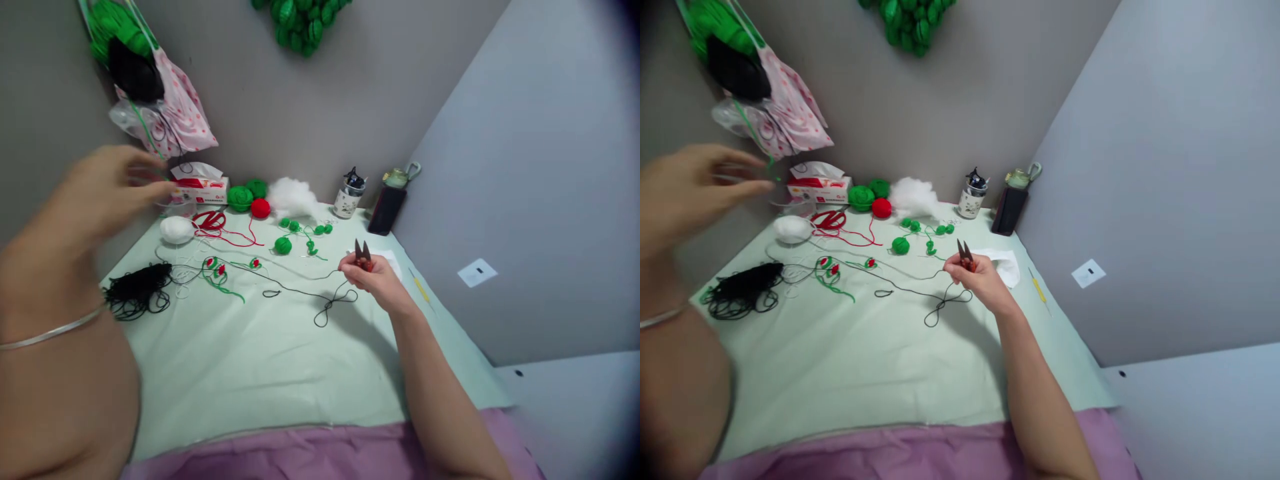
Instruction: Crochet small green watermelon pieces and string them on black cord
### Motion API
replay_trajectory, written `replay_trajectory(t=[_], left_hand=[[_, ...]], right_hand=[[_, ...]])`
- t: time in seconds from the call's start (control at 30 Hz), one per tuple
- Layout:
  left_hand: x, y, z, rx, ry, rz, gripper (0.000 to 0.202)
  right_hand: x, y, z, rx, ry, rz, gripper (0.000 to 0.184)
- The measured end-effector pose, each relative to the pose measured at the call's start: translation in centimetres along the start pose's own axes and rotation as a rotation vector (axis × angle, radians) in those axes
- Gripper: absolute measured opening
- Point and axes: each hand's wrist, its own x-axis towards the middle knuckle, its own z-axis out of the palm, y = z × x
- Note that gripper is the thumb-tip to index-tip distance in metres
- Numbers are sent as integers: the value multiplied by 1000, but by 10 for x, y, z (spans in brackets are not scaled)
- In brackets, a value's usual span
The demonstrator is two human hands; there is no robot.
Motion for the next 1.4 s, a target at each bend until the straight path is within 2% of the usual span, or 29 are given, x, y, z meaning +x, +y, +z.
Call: replay_trajectory(t=[0.03,0.07,0.13,0.17,0.2,0.27,0.33,0.47,0.5,0.6,0.67,0.8,0.9,1.17,1.27,1.4], left_hand=[[-9,27,17,-97,-15,60,43],[-19,53,36,-244,-117,144,40],[-38,93,77,-437,-367,262,42],[-48,106,97,-499,-522,326,50],[-56,114,115,-550,-653,347,59],[-67,117,142,-640,-824,351,75],[-71,112,156,-639,-886,350,76],[-61,96,154,-545,-856,418,22],[-57,93,151,-524,-836,440,20],[-46,88,142,-454,-749,460,22],[-43,86,139,-384,-699,458,22],[-40,84,140,-250,-618,453,20],[-42,86,140,-197,-575,471,20],[-52,96,139,-296,-593,499,21],[-51,95,138,-320,-591,485,20],[-43,89,134,-328,-568,467,19]], right_hand=[[0,0,7,-2,1,-8,27],[1,0,15,-3,5,-14,27],[2,1,25,9,29,-24,27],[2,2,28,27,55,-27,27],[3,4,29,52,82,-28,28],[4,8,27,106,124,-29,30],[4,11,23,131,140,-33,30],[4,13,16,-12,178,-84,34],[3,13,15,-92,208,-118,37],[1,12,11,-368,296,-230,48],[0,12,8,-499,294,-255,47],[-2,10,6,-622,212,-198,37],[-3,10,11,-664,172,-161,33],[-4,8,42,-836,199,-154,27],[-4,9,38,-952,207,-122,33],[3,19,22,-1163,107,62,26]])
